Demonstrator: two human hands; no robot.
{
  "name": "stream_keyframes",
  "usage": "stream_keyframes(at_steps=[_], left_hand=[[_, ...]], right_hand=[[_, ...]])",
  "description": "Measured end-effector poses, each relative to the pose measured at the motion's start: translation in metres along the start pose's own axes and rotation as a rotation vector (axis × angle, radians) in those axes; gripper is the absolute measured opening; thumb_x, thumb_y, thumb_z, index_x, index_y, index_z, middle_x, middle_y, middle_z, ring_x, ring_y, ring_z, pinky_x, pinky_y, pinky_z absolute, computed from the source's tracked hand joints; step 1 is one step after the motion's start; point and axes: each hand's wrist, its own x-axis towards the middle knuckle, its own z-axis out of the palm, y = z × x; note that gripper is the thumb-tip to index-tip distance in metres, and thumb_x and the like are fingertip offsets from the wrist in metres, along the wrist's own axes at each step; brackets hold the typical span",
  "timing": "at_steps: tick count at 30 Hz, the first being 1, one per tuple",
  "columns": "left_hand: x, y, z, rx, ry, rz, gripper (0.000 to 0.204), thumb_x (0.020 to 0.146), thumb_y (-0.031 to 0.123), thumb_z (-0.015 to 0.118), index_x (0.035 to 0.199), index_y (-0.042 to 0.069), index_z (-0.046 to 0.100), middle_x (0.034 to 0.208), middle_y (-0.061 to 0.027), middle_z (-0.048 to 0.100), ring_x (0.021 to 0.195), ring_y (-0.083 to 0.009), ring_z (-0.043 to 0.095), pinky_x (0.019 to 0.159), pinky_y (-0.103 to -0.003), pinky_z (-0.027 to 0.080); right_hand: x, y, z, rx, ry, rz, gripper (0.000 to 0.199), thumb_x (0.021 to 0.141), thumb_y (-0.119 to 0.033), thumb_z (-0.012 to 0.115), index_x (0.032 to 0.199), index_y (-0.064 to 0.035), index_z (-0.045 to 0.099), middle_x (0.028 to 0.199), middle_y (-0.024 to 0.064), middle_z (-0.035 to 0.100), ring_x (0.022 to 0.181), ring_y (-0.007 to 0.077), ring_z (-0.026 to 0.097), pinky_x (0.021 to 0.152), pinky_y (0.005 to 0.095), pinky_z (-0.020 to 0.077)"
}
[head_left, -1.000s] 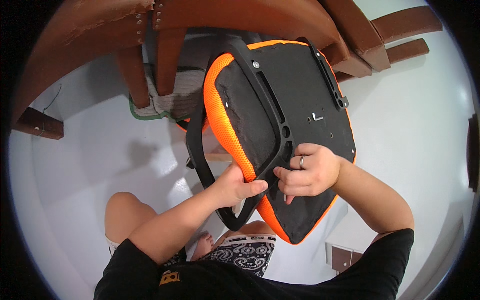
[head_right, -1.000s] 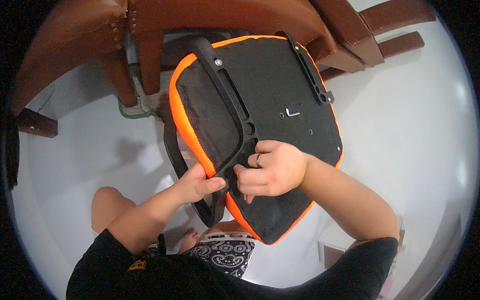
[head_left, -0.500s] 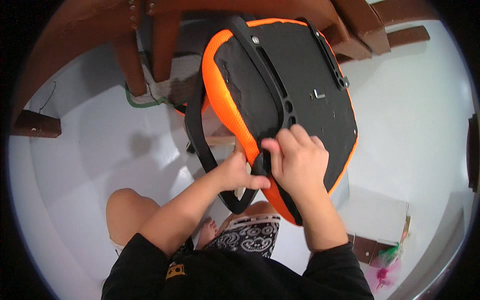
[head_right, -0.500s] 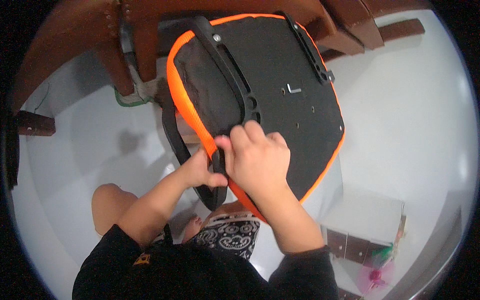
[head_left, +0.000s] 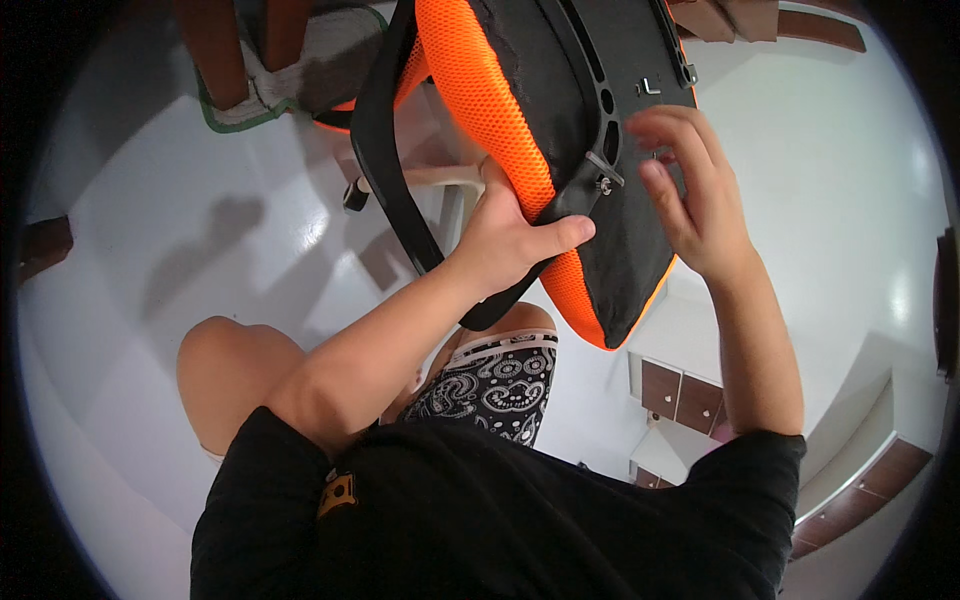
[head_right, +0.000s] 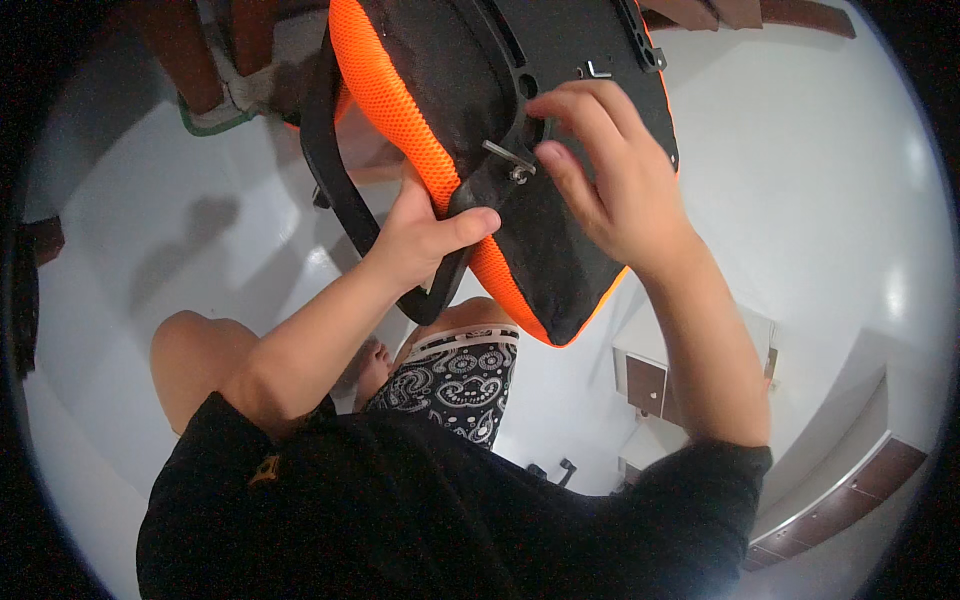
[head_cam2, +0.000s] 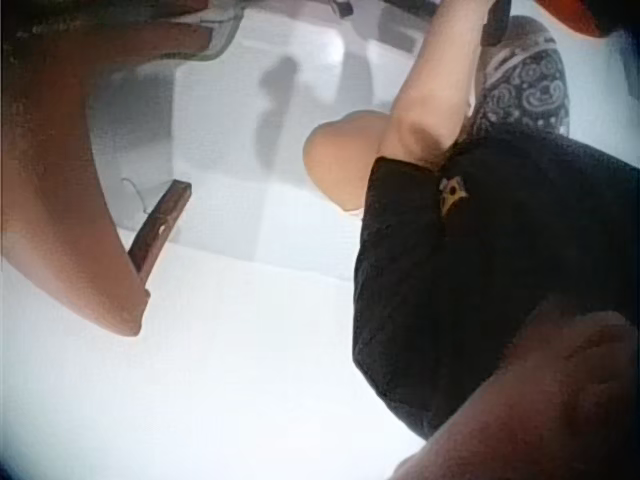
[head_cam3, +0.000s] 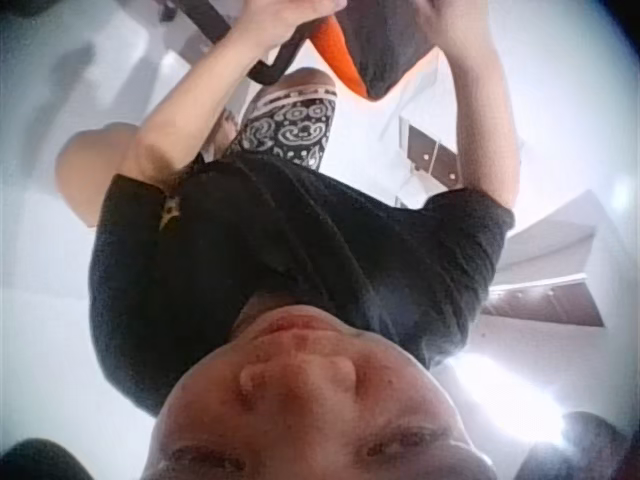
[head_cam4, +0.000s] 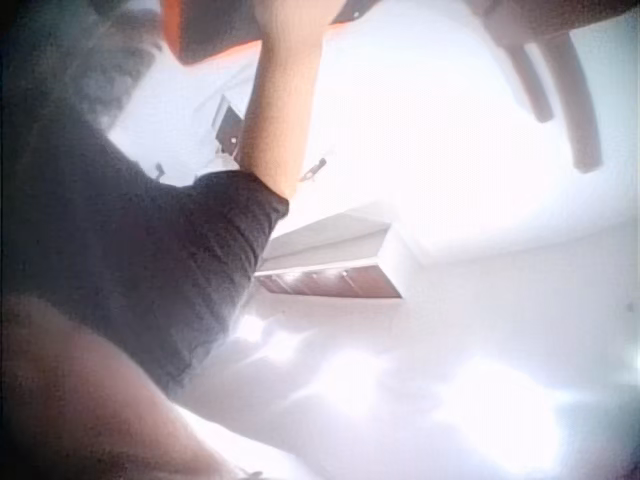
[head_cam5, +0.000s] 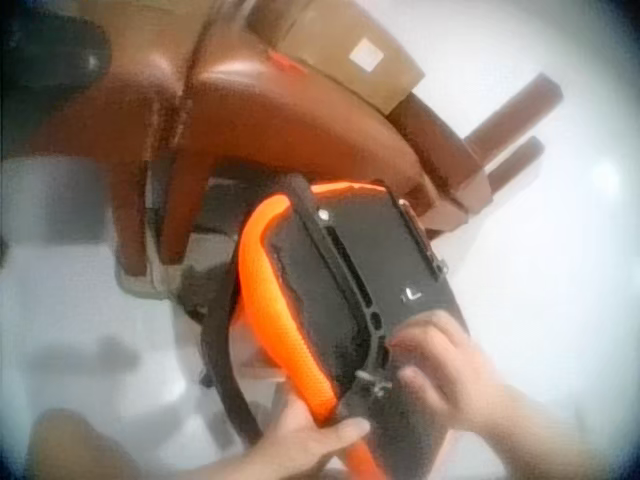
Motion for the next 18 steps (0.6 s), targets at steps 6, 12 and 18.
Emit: stream_keyframes(at_steps=[6, 12, 18], left_hand=[[-0.01, 0.005, 0.002, 0.06, -0.012, 0.059, 0.09, 0.067, 0.022, 0.078, 0.13, -0.001, 0.017, 0.124, -0.0133, 0.031, 0.121, -0.0231, 0.033, 0.102, -0.035, 0.031], [-0.023, 0.034, 0.011, 0.172, -0.053, 0.115, 0.088, 0.07, 0.019, 0.075, 0.134, 0.001, 0.017, 0.127, -0.0121, 0.035, 0.121, -0.022, 0.036, 0.103, -0.036, 0.031], [-0.042, 0.063, 0.018, 0.135, -0.027, 0.043, 0.093, 0.069, 0.017, 0.076, 0.136, 0.001, 0.012, 0.127, -0.0135, 0.033, 0.122, -0.0232, 0.035, 0.104, -0.036, 0.031]], right_hand=[[0.011, -0.005, -0.021, -0.455, -0.222, -0.929, 0.032, 0.062, -0.014, 0.067, 0.094, -0.0148, 0.066, 0.11, -0.0042, 0.059, 0.096, 0.0207, 0.055, 0.072, 0.0329, 0.0461], [0.054, -0.023, -0.046, -0.492, -0.469, -1.053, 0.02, 0.068, -0.016, 0.069, 0.088, -0.0164, 0.067, 0.11, -0.0052, 0.059, 0.102, 0.0202, 0.055, 0.072, 0.0346, 0.0456], [0.085, -0.053, -0.056, -0.538, -0.495, -1.245, 0.01, 0.074, -0.026, 0.065, 0.081, -0.0191, 0.064, 0.11, -0.0084, 0.055, 0.106, 0.0164, 0.052, 0.084, 0.0353, 0.0436]])
